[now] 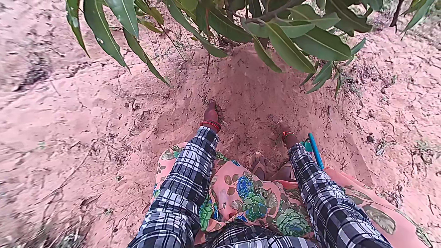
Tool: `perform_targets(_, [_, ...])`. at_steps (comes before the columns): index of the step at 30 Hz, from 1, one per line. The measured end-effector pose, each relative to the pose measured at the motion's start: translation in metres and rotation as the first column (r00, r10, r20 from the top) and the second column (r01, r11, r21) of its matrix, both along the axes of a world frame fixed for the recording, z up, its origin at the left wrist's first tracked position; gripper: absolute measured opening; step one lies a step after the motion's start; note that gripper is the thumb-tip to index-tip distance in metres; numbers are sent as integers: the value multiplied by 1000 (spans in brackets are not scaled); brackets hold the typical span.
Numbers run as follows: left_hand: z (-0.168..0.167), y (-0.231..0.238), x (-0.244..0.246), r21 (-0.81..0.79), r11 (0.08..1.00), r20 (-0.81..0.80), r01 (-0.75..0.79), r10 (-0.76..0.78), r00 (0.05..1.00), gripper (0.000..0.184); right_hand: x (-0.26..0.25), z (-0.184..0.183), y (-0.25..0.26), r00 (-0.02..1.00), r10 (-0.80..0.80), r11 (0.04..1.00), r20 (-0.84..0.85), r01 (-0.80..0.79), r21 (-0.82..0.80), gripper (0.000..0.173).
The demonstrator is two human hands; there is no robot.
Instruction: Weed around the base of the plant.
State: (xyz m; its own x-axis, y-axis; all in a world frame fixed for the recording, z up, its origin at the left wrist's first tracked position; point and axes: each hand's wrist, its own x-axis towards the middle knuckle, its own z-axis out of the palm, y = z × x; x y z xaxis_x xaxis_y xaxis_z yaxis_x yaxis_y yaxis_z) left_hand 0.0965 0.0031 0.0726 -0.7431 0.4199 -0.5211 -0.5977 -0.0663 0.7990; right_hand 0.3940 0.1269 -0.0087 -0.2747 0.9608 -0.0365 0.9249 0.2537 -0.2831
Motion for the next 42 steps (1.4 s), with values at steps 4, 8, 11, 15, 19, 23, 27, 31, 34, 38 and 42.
perform_targets(4, [-1,1,1,-17,1000,-17,14,-14,1000,28,-61,-52,29,978,-209,830,-1,177,-528,102])
perform_targets(8, [-6,-1,-1,-23,1000,-41,19,-20,999,27,-83,-72,0,979,175,883,106,-108,-457,102])
perform_targets(11, [-6,-2,-1,-26,999,-40,28,-29,999,27,-77,-71,-14,933,333,865,136,-245,-438,71])
perform_targets(15, [0,0,1,-20,1000,-27,22,-22,999,28,-68,-66,11,918,389,833,78,-314,-456,72])
perform_targets(19, [-4,0,-1,-13,1000,-26,21,-21,999,27,-56,-72,62,964,248,798,-94,-258,-544,89])
perform_targets(23, [-6,-2,-4,0,1000,-32,19,-19,999,26,-33,-90,91,951,298,781,79,-195,-593,97])
perform_targets(27, [-2,1,-1,8,999,-19,33,-33,999,26,-47,-41,34,995,16,806,102,48,-590,99])
perform_targets(31, [-2,0,1,3,999,-29,37,-37,999,26,-91,-55,-13,995,14,880,101,36,-474,103])
perform_targets(34, [-5,-2,-2,-21,999,-39,31,-31,999,25,-105,-66,-37,949,303,861,89,-232,-452,103])
perform_targets(38, [-6,-1,-2,-22,1000,-31,21,-21,999,26,-98,-86,-49,758,621,749,202,-496,-440,72])
perform_targets(42, [-2,0,0,-17,1000,-25,23,-24,999,29,-81,-79,-34,718,667,721,199,-554,-416,52])
